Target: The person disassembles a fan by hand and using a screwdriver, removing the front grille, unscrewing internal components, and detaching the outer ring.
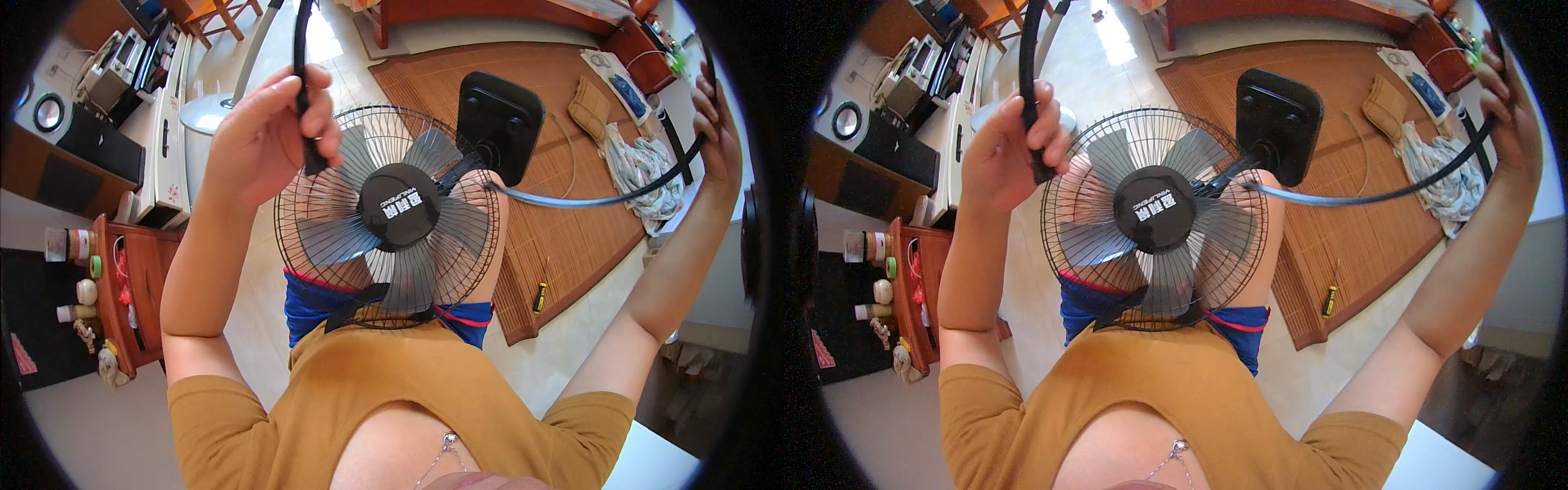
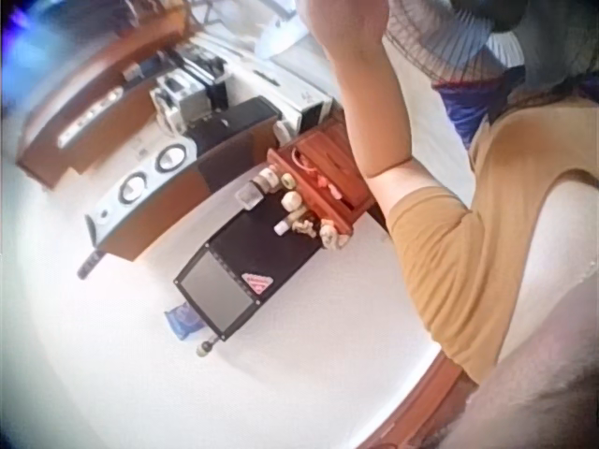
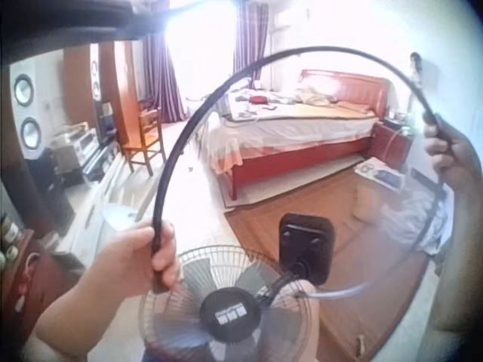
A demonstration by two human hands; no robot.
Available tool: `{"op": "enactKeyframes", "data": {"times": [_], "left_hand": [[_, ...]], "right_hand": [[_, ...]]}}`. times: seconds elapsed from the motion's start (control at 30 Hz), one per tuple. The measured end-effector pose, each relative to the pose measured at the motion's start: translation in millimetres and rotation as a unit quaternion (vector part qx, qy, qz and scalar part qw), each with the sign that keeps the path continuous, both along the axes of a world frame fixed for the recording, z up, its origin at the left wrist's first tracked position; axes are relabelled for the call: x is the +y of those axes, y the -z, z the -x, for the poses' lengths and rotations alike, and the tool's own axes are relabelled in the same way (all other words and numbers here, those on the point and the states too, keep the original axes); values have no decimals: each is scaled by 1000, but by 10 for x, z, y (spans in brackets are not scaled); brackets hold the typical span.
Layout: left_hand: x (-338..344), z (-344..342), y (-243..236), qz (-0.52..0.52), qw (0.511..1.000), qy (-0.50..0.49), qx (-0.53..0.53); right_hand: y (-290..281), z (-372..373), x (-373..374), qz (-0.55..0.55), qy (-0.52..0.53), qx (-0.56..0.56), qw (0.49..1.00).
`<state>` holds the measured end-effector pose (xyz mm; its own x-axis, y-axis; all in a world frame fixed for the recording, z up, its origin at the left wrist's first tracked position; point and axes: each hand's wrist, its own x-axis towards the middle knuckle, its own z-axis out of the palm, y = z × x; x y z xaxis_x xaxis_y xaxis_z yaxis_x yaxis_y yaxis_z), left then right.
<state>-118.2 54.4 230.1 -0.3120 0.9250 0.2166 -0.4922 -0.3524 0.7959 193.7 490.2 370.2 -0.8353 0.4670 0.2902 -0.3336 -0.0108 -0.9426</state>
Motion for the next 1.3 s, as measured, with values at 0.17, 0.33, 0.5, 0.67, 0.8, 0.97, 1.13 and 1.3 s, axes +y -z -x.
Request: {"op": "enactKeyframes", "data": {"times": [0.17, 0.33, 0.5, 0.67, 0.8, 0.97, 1.13, 1.3], "left_hand": [[-481, -30, -45, 84, 992, -95, -16], [-974, 75, 85, 153, 969, -181, -68], [-1259, 208, -18, 110, 968, -221, -42], [-1541, 408, 64, 169, 955, -242, -23], [-1852, 699, 305, 267, 921, -284, -11], [-2186, 951, 424, 285, 915, -286, -4], [-2703, 1276, 642, 271, 904, -318, -85], [-2947, 1408, 672, 262, 904, -330, -71]], "right_hand": [[317, 228, -238, -34, 95, -79, 992], [480, 350, -100, -114, 138, -165, 970], [128, 274, 45, -282, 166, -208, 922], [122, 382, -285, -355, 86, -352, 862], [617, 346, -405, -299, -55, -336, 891], [1361, 236, -367, -199, -90, -359, 907], [2141, -109, -96, -124, -46, -356, 925], [2505, -425, -51, -36, 21, -328, 944]]}}
